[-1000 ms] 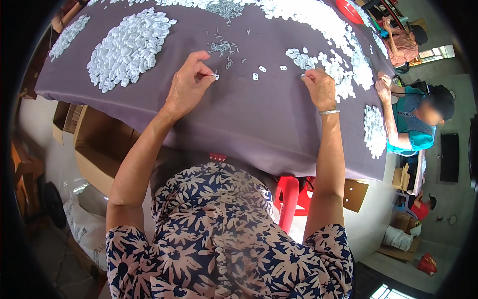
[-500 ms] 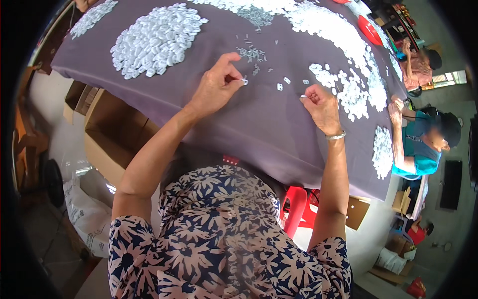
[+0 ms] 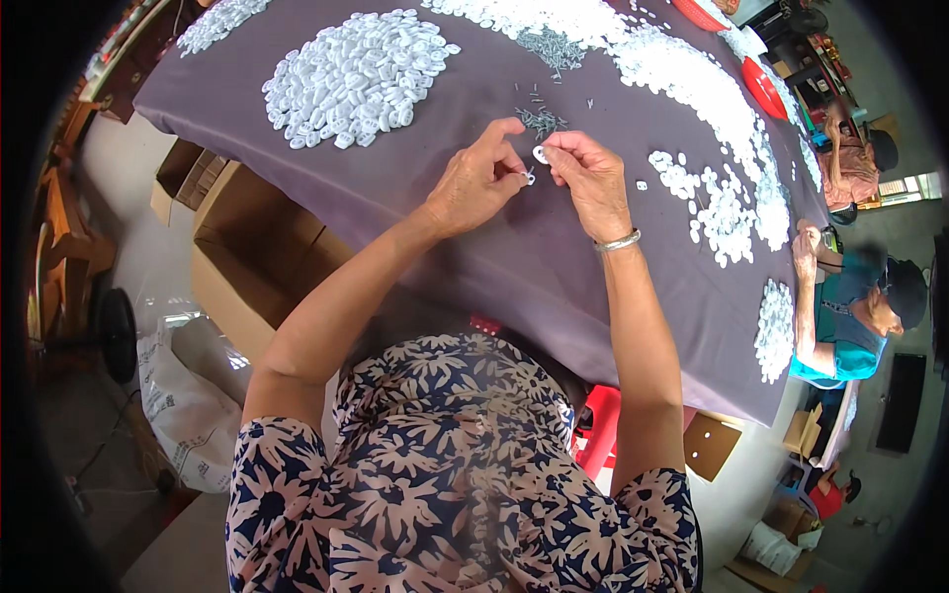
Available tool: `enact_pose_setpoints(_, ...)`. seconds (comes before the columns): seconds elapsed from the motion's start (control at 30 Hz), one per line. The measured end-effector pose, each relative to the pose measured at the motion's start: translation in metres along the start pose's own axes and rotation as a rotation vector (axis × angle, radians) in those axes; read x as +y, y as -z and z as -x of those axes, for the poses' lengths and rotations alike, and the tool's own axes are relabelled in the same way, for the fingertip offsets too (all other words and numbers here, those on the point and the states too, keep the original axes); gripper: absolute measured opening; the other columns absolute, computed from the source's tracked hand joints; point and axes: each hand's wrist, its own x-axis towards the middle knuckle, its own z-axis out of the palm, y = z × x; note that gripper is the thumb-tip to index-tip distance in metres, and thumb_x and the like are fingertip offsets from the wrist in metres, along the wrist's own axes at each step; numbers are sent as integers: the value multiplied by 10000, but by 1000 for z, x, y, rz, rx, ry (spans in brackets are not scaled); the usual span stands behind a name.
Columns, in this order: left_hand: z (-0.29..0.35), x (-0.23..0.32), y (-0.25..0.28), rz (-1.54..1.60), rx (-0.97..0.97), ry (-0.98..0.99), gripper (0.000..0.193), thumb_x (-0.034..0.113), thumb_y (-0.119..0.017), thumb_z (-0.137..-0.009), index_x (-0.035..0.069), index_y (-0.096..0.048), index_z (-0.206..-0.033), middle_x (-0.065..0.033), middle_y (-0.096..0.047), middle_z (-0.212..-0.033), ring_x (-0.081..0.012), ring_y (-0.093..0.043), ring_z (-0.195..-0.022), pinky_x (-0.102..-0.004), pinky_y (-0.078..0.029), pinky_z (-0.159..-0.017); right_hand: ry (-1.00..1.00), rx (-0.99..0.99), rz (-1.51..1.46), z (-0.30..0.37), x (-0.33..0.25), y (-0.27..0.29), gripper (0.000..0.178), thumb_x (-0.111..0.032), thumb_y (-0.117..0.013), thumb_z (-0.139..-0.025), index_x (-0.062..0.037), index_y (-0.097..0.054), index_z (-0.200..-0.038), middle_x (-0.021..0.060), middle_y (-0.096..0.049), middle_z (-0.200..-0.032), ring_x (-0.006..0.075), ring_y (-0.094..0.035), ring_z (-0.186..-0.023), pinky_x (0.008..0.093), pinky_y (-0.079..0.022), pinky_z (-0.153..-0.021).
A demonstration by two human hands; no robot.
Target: Manual assembly of small white plastic components by joining them with small metal pins.
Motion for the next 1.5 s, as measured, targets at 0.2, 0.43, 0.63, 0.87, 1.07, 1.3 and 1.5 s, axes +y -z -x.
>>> enact_pose_setpoints(0.2, 0, 0, 1, -12, -1, -10, 517, 8, -637, -824, 31, -404, -1285, -38, -616, -806, -111, -556, -738, -263, -453, -672, -25, 23, 8, 4, 4, -4, 75, -66, -640, -889, -14, -662, -938, -29, -593, -765, 33, -502, -653, 184, -411, -583)
enact_pose_setpoints(0.43, -1, -2, 0, -6, 2, -46, 507, 1, -633, -822, 35, -408, -1276, -36, -614, -800, -111, -551, -728, -263, -447, -656, -30, -1, 5, 5, 3, -4, 55, -57, -640, -885, -20, -660, -921, -32, -589, -761, 31, -502, -645, 184, -414, -567)
enact_pose_setpoints(0.63, 0, -1, -1, -3, -4, -30, 506, -1, -630, -823, 42, -416, -1279, -34, -605, -794, -107, -545, -722, -259, -447, -652, -13, -1, 31, 4, 4, -2, 48, -62, -644, -883, -27, -660, -913, -37, -586, -757, 25, -498, -641, 178, -412, -557)
enact_pose_setpoints(0.87, 2, 1, 1, 2, -9, -21, 505, -3, -626, -822, 40, -417, -1279, -32, -601, -789, -105, -540, -717, -259, -445, -651, -2, -13, 60, 7, 2, -5, 47, -75, -657, -879, -35, -664, -903, -47, -581, -739, 19, -496, -633, 172, -407, -544)
enact_pose_setpoints(1.07, 2, 0, 1, -8, -6, -24, 505, 4, -626, -826, 37, -413, -1283, -36, -598, -788, -108, -539, -710, -263, -445, -648, 40, -46, 90, 7, 3, -6, 27, -74, -661, -876, -50, -668, -886, -57, -580, -732, 12, -489, -633, 169, -400, -540)
enact_pose_setpoints(1.3, -1, -3, -1, -3, 1, -50, 504, 13, -626, -832, 42, -403, -1284, -38, -597, -784, -117, -541, -711, -267, -444, -643, 24, -67, 92, 6, 4, -5, 21, -14, -661, -852, -24, -648, -864, -56, -572, -744, 16, -465, -646, 181, -379, -546)
enact_pose_setpoints(1.5, 0, -4, -1, -41, 22, -39, 516, 23, -633, -835, 53, -387, -1288, -48, -607, -790, -136, -553, -718, -276, -456, -661, 63, -110, 130, 6, 8, -5, 14, -47, -643, -879, -43, -653, -871, -55, -583, -741, 8, -464, -628, 171, -376, -532)
